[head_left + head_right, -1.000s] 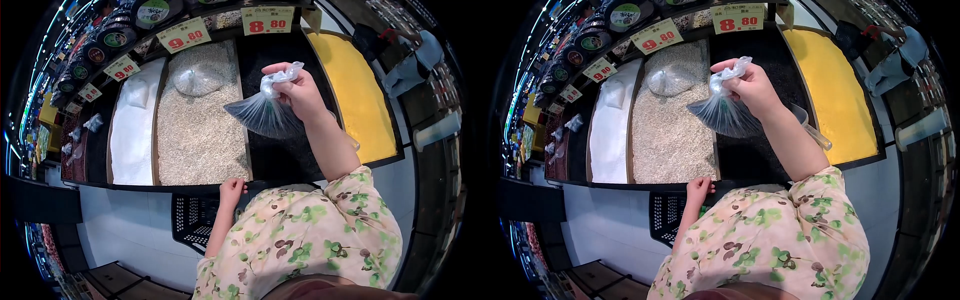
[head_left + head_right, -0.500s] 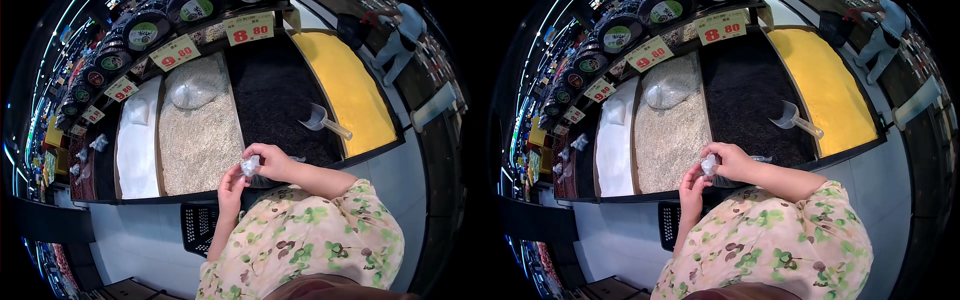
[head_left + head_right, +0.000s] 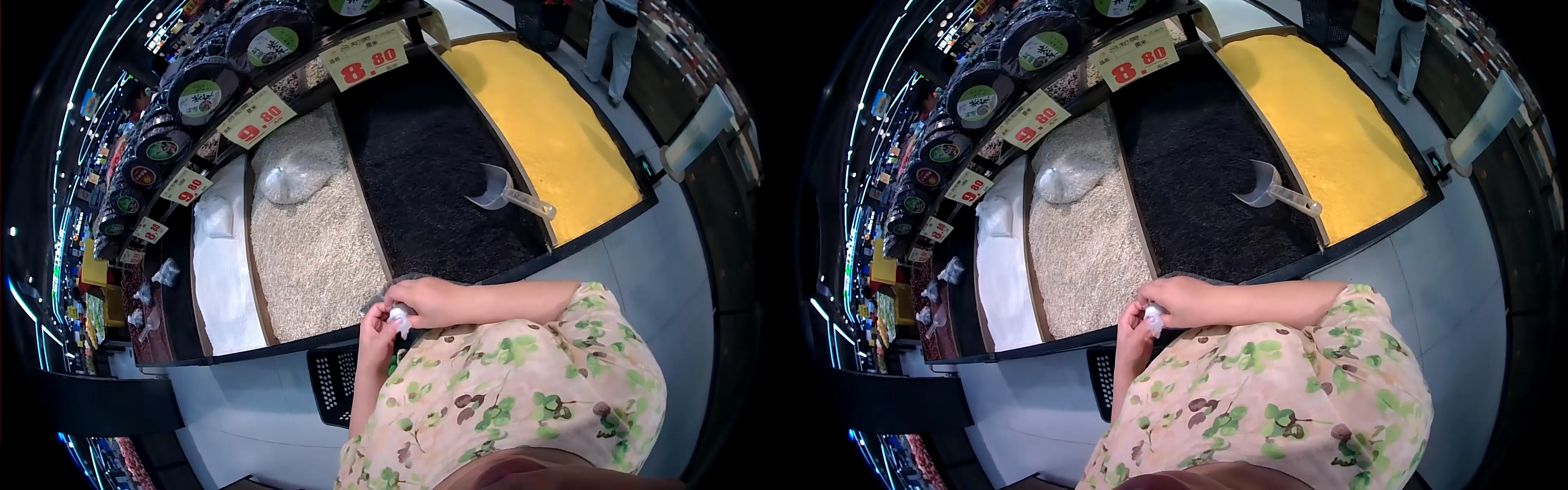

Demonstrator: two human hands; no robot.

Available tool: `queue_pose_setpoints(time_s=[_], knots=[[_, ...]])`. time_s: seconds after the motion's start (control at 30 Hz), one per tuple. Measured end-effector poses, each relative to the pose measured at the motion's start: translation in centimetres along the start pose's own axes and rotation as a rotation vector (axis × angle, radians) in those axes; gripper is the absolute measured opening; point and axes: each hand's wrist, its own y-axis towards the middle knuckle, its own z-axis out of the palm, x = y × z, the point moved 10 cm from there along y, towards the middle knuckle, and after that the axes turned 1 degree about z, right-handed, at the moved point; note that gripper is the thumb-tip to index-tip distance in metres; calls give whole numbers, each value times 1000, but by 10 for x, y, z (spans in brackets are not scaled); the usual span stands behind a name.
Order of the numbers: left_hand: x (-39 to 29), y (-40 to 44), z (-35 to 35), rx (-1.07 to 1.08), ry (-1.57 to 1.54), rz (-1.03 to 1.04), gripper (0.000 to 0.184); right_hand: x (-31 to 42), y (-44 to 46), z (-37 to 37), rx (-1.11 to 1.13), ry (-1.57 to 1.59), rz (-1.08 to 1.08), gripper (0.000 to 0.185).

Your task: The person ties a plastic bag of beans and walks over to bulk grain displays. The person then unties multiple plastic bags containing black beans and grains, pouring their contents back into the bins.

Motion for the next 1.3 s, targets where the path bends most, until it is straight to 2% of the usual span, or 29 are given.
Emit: queue_pose_setpoints(time_s=[0.13,0.33,0.47,0.67,0.8,0.97,1.1,1.23,1.3], knots=[[6,-3,-4,6,50,-14,26,-13,2,11,122,27,28,31],[3,-6,-5,-60,173,7,19,-23,5,18,178,11,-19,32],[1,-4,-7,-109,278,51,15,-38,5,21,205,135,28,29],[-1,10,-16,-220,576,216,11,-69,5,22,191,263,206,28],[-25,9,7,-268,970,303,14,-85,3,29,134,331,301,28],[-34,2,13,-334,1121,570,15,-87,4,27,36,263,330,31],[-24,-4,5,-335,1099,472,13,-87,4,33,74,202,301,27],[-31,-12,6,-284,1004,557,12,-91,-5,45,177,435,488,17],[-29,-14,5,-248,971,576,14,-100,-10,51,200,504,502,18]])
